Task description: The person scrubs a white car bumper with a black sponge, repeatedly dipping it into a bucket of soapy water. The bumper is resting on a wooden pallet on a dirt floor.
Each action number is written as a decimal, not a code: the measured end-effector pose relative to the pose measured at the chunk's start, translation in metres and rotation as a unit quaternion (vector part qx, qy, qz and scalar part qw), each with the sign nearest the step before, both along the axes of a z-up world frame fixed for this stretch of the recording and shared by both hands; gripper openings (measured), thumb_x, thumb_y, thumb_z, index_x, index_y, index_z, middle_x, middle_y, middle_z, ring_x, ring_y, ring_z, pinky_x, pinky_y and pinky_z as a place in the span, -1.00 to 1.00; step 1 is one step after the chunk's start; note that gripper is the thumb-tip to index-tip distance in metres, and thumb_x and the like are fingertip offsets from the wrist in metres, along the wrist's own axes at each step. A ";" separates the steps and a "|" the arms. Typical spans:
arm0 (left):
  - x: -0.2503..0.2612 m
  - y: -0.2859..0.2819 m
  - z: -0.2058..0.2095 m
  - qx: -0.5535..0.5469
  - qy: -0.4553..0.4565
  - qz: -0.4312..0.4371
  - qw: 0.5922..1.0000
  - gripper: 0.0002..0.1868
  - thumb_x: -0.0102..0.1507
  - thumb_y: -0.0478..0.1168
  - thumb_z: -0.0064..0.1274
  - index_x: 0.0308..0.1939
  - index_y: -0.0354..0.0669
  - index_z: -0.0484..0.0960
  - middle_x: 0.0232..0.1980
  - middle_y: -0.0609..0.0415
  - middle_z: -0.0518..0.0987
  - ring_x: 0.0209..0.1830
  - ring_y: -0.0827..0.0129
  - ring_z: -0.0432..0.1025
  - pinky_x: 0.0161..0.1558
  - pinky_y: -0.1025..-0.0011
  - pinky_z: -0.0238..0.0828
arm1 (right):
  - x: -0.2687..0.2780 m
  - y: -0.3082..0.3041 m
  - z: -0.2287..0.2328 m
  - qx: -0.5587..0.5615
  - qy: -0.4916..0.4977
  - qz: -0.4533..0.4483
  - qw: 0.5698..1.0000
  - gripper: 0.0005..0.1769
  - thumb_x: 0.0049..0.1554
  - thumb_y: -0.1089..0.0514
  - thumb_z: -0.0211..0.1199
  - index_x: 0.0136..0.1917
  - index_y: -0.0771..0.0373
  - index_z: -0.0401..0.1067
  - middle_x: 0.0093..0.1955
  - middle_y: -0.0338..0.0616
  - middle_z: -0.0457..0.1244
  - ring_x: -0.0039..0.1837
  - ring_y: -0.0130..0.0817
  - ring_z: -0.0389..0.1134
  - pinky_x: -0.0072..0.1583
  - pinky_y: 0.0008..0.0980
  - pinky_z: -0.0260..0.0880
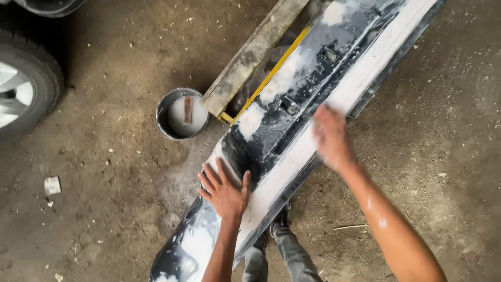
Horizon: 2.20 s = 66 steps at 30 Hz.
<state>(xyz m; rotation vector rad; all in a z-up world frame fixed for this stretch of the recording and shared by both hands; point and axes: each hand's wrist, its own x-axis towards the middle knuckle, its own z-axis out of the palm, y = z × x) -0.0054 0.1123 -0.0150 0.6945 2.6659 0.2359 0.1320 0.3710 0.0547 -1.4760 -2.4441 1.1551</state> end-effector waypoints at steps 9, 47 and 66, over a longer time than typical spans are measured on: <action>-0.010 0.005 -0.012 -0.032 -0.005 0.032 0.999 -0.07 0.29 0.45 -0.41 0.65 0.21 -0.13 0.70 -0.05 -0.15 0.69 -0.09 -0.30 0.54 -0.18 -0.43 | 0.040 -0.152 -0.088 0.252 0.202 0.240 0.915 -0.43 0.31 0.24 0.14 0.55 0.17 0.11 0.57 -0.09 0.10 0.63 -0.06 0.07 0.60 0.04 0.12; -0.017 -0.007 -0.035 -0.074 0.030 -0.009 0.997 -0.01 0.29 0.53 -0.55 0.65 0.08 -0.14 0.69 -0.14 -0.14 0.65 -0.22 -0.20 0.51 -0.27 -0.29 | 0.004 -0.170 -0.037 0.207 0.221 -0.218 0.928 -0.69 0.44 -0.06 0.00 0.17 0.20 0.37 0.02 -0.10 0.22 -0.06 -0.20 0.22 -0.12 -0.29 0.32; -0.011 -0.010 -0.011 -0.033 0.016 -0.009 0.999 -0.07 0.30 0.40 -0.31 0.62 0.06 -0.06 0.66 -0.20 -0.06 0.64 -0.16 -0.21 0.46 -0.27 -0.25 | 0.012 -0.046 -0.093 0.242 0.098 -0.266 0.928 -0.40 0.37 0.15 0.22 0.61 0.19 0.15 0.68 0.00 -0.05 0.57 0.01 0.04 0.49 -0.09 0.28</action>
